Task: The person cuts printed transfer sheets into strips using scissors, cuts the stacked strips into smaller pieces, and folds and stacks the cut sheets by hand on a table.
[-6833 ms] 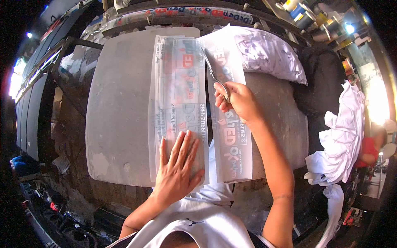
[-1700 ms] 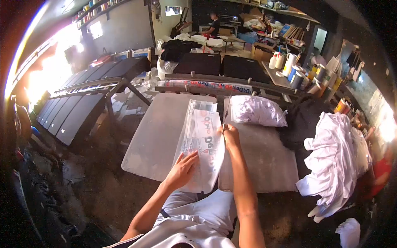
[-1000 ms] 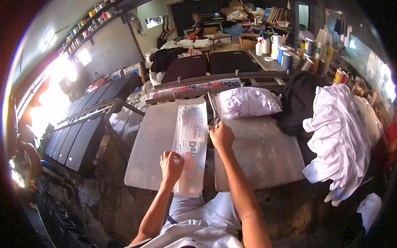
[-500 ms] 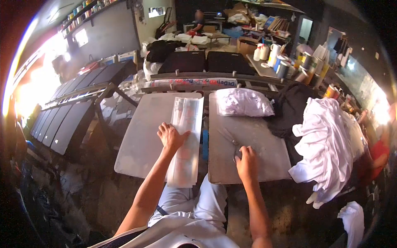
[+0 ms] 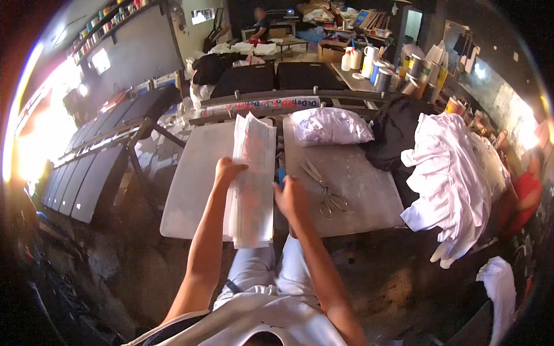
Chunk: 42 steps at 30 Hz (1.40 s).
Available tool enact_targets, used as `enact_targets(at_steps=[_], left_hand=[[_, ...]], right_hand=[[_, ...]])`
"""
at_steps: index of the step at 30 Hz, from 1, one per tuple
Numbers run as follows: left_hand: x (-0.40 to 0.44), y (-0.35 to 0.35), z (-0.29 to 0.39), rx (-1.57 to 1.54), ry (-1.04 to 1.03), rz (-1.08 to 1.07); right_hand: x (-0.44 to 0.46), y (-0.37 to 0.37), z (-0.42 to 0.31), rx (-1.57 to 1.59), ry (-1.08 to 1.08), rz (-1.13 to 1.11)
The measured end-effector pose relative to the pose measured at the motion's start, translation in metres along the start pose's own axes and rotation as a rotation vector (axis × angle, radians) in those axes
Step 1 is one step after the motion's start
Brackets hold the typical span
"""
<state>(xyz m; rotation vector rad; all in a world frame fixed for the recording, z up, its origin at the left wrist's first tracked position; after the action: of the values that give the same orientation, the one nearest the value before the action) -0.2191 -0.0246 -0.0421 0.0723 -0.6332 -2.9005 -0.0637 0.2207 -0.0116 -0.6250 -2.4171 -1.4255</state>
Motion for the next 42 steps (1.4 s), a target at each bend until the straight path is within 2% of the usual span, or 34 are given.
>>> enact_targets(at_steps=[1,3,5,7,9,11,12,13,15,16,20,21,22,23,24,25,28,29,31,33,34,36,37,39,41,42], left_hand=[[0.005,0.000,-0.003,-0.128,0.013,-0.075],[0.007,-0.005,-0.011,-0.225,-0.070,-0.058],[-0.008,-0.001,0.002,-0.519,0.025,-0.176],[-0.020,0.007,0.015,-0.676,0.006,-0.182],[-0.015,0.010,-0.003,-0.686,0.043,-0.221],[-0.031,0.011,0.005,-0.510,0.128,-0.348],[-0.030,0.012,0.001,-0.343,0.192,-0.285],[-0.033,0.013,0.001,-0.339,0.189,-0.279],[-0.043,0.005,-0.002,-0.417,-0.013,-0.373],[-0.043,0.002,-0.006,-0.479,-0.018,-0.373],[-0.054,0.009,-0.004,-0.644,0.048,-0.398],[-0.063,0.014,-0.004,-0.708,0.160,-0.414],[-0.071,0.016,-0.007,-0.768,0.275,-0.430],[-0.074,0.015,-0.013,-0.768,0.274,-0.429],[-0.076,0.012,-0.024,-0.789,0.312,-0.420],[-0.079,0.010,-0.032,-0.808,0.353,-0.409],[-0.096,0.015,-0.023,-0.895,0.377,-0.386],[-0.099,0.017,-0.020,-0.911,0.373,-0.387],[-0.103,0.019,-0.018,-0.912,0.411,-0.337],[-0.096,0.016,-0.041,-0.900,0.453,-0.304],[-0.077,0.012,-0.070,-0.823,0.324,-0.374],[-0.091,0.008,-0.047,-0.854,0.451,-0.375],[-0.101,0.003,-0.039,-0.832,0.463,-0.420],[-0.105,0.014,-0.031,-0.777,0.257,-0.322],[-0.124,0.022,-0.008,-0.842,0.335,-0.272],[-0.130,0.012,-0.010,-1.123,0.531,-0.453]], right_hand=[[0.007,-0.017,-0.006,-0.046,-0.034,-0.043],[0.017,-0.035,-0.016,0.032,-0.027,-0.053],[0.023,-0.047,-0.015,-0.021,-0.047,0.048],[0.028,-0.049,-0.008,0.090,-0.048,0.050],[0.028,-0.045,-0.011,0.173,-0.062,-0.020],[0.018,-0.051,-0.013,0.262,-0.093,-0.097],[0.018,-0.054,-0.012,0.257,-0.096,-0.076],[0.020,-0.058,-0.011,0.252,-0.101,-0.050],[0.017,-0.052,-0.019,0.225,-0.081,-0.036],[0.015,-0.047,-0.023,0.223,-0.077,0.015],[0.011,-0.040,-0.017,0.258,-0.077,0.179],[0.010,-0.034,-0.018,0.258,-0.069,0.183],[0.006,-0.038,-0.013,0.388,-0.152,0.008],[0.000,-0.035,-0.014,0.516,-0.235,-0.171],[-0.005,-0.012,-0.030,0.417,-0.270,-0.391],[-0.012,-0.018,-0.023,0.419,-0.273,-0.395],[-0.045,-0.025,-0.038,0.799,-0.135,-0.627],[-0.050,-0.015,-0.044,0.799,-0.136,-0.630],[-0.062,-0.009,-0.052,0.881,-0.199,-0.788],[-0.064,-0.010,-0.051,0.925,-0.196,-0.740],[-0.062,-0.016,-0.043,0.946,-0.223,-0.727],[-0.058,-0.003,-0.043,0.968,-0.211,-0.675],[-0.062,-0.005,-0.043,0.991,-0.216,-0.732],[-0.073,-0.020,-0.038,1.045,-0.262,-0.767],[-0.086,-0.033,-0.037,1.276,-0.413,-0.682],[-0.087,-0.024,-0.042,1.282,-0.410,-0.606]])
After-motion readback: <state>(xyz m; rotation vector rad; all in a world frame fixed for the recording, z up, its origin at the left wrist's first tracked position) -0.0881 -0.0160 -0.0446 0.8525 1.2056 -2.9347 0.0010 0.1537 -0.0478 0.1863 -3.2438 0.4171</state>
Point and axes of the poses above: each hand's wrist, its own x-axis towards the middle knuckle, its own y-axis out of the back of the hand, z = x × y, the point moved 6 cm from there along x, towards the middle knuckle, and after that the axes turned 12 degrees about -x, right-handed, at the moved point
